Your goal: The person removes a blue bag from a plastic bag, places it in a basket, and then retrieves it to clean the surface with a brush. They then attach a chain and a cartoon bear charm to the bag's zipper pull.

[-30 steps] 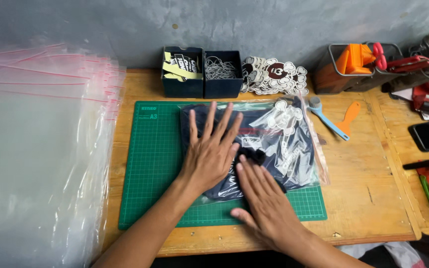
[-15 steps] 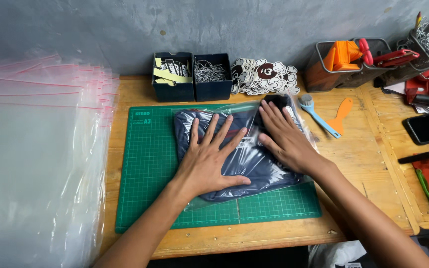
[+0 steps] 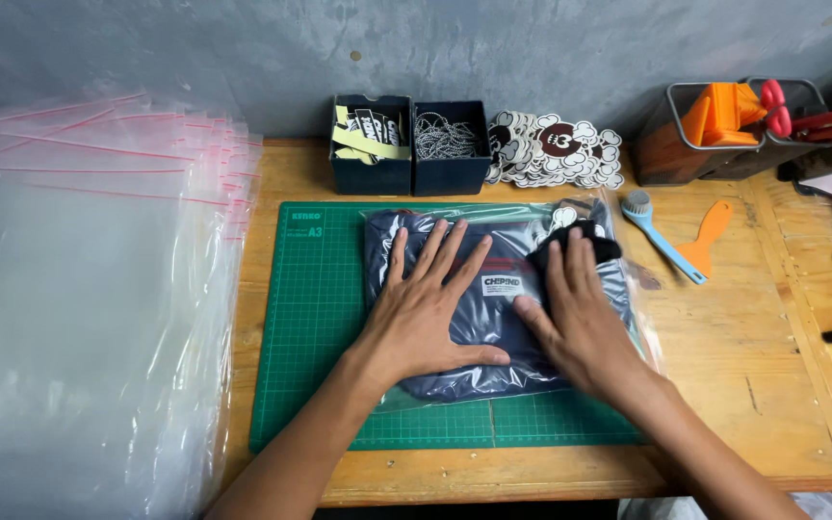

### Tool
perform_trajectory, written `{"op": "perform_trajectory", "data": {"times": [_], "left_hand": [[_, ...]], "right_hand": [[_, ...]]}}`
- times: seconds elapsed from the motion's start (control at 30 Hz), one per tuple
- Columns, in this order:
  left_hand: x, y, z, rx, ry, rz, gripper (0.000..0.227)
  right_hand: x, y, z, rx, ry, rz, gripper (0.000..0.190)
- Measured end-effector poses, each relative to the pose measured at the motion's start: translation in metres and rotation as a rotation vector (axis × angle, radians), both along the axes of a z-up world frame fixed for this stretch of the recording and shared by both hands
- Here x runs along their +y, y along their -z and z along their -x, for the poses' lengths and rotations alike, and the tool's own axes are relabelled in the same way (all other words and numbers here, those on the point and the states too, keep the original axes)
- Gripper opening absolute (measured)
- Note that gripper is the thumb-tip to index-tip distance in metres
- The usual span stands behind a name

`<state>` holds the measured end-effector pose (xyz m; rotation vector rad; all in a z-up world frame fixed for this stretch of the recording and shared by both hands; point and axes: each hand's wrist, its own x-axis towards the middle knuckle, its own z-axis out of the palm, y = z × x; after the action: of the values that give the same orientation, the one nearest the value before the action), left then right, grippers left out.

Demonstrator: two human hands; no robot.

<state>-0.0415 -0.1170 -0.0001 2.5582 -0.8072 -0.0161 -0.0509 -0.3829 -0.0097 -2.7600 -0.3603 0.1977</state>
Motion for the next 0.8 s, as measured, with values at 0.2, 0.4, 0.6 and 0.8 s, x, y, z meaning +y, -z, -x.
{"op": "perform_trajectory", "data": {"times": [0.2, 0.4, 0.6, 0.8], "left_hand": [[0.028, -0.043, -0.005, 0.230, -0.030, 0.522, 0.111], [0.062, -0.037, -0.024, 0.324, -0.371, 0.933, 0.090], [0.079, -0.029, -0.041, 0.244, -0.693, 1.021, 0.090], [0.080, -0.029, -0.038, 0.355, -0.665, 0.902, 0.088]], "right_hand": [[0.058, -0.026, 0.023, 0.009, -0.299, -0.318, 0.082], [0.104, -0.031, 0.018, -0.098, -0.741, -0.244, 0.085], [0.147, 0.000, -0.013, -0.309, -0.795, -0.071, 0.094], [0.146, -0.011, -0.030, -0.161, -0.756, -0.181, 0.093]]}}
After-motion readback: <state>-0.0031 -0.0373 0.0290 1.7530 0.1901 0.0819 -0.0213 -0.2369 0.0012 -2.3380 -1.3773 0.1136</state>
